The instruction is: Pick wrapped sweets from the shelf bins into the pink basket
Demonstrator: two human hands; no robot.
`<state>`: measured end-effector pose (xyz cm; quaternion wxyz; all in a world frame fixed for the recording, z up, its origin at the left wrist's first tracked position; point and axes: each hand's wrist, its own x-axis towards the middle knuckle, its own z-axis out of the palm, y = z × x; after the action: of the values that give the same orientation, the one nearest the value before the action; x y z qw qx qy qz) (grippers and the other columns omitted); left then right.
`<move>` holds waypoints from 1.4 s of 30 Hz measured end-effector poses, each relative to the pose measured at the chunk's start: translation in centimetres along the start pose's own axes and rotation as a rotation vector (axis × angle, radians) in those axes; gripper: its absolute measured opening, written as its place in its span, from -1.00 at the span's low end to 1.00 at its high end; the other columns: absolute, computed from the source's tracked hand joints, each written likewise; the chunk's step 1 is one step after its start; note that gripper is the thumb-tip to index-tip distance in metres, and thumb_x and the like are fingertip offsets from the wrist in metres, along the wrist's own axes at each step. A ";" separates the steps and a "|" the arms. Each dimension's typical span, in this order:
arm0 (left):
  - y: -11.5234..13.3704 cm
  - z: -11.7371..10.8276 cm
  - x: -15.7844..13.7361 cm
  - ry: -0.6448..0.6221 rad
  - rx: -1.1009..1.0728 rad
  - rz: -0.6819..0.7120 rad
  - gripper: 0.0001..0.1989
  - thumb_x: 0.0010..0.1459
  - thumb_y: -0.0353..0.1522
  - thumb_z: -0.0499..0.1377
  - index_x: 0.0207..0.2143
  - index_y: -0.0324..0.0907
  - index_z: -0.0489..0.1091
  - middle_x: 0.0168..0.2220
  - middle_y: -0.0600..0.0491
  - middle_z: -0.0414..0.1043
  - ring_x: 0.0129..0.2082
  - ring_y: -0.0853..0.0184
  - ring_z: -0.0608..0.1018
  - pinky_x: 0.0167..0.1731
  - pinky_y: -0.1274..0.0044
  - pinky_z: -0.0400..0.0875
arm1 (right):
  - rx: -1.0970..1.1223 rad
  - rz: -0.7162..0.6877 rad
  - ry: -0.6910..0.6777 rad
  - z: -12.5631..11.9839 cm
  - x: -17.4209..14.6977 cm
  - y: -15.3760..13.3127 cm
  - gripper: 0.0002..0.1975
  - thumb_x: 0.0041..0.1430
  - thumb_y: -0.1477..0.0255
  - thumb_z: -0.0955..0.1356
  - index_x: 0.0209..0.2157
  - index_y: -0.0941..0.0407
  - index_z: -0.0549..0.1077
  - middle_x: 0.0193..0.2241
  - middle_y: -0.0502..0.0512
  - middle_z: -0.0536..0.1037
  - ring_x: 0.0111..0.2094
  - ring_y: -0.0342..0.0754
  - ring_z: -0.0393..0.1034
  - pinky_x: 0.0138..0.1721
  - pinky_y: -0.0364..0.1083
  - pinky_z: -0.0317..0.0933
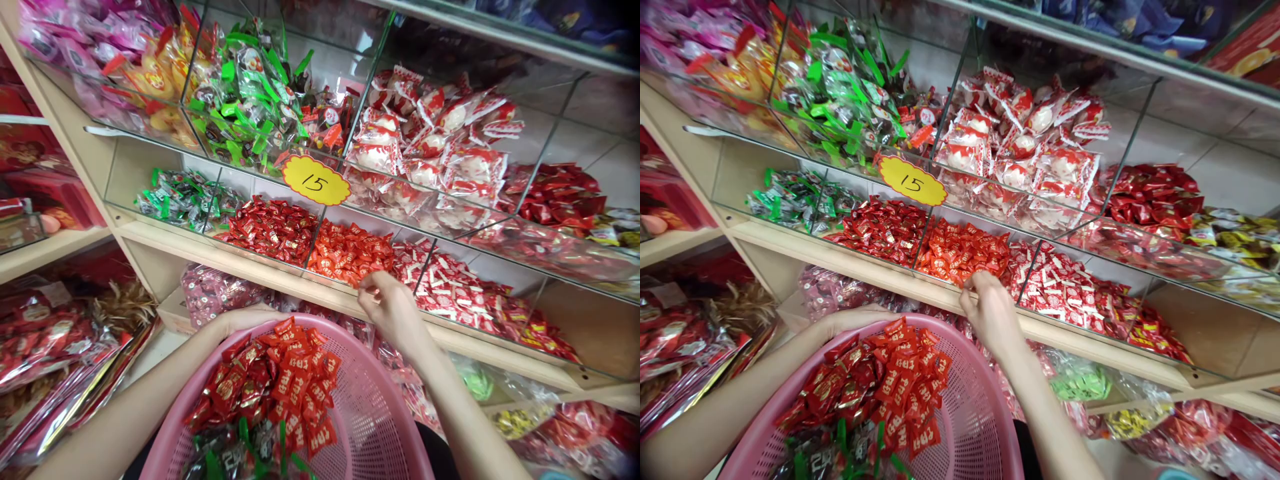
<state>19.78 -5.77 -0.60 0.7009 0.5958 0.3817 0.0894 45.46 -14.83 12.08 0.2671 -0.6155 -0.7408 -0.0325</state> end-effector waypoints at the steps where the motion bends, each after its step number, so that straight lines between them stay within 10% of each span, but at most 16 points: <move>1: 0.0 0.0 0.0 0.005 0.005 0.002 -0.46 -0.01 -0.02 0.17 -0.20 -0.32 0.51 -0.21 -0.12 0.52 -0.21 0.15 0.53 -0.14 0.43 0.38 | 0.098 0.006 -0.025 0.4 -0.5 -0.4 -0.92 0.12 0.51 0.24 -0.43 0.11 0.32 -0.44 0.04 0.44 -0.41 -0.09 0.32 -0.35 -0.14 0.15; 12: 0.6 0.2 -0.3 0.006 0.022 -0.003 -0.45 0.00 -0.02 0.17 -0.20 -0.33 0.51 -0.21 -0.12 0.52 -0.24 0.18 0.53 -0.16 0.44 0.39 | 0.440 0.117 -0.174 3.5 -4.1 0.2 -0.93 0.10 0.48 0.24 -0.43 0.11 0.32 -0.50 -0.02 0.42 -0.48 -0.14 0.27 -0.42 -0.18 0.13; 23: 0.8 0.3 -0.4 -0.001 0.032 0.000 -0.47 0.03 -0.04 0.15 -0.18 -0.32 0.50 -0.20 -0.10 0.52 -0.21 0.17 0.52 -0.13 0.44 0.38 | 0.228 0.137 -0.471 4.7 -5.5 1.4 -0.92 0.01 0.53 0.21 -0.52 0.10 0.26 -0.57 -0.08 0.39 -0.53 -0.18 0.21 -0.46 -0.19 0.00; 42: 0.7 0.1 -0.4 -0.026 0.053 0.038 -0.49 0.06 -0.05 0.13 -0.18 -0.31 0.50 -0.19 -0.08 0.51 -0.18 0.18 0.53 -0.10 0.45 0.37 | -0.008 0.158 -0.501 5.3 -5.6 0.4 -0.92 0.01 0.53 0.24 -0.51 0.10 0.24 -0.56 -0.03 0.42 -0.53 -0.19 0.20 -0.49 -0.18 -0.11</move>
<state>19.80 -5.82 0.19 0.6879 0.6226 0.3633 0.0848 44.51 -17.80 5.01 0.0744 -0.6613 -0.7334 0.1390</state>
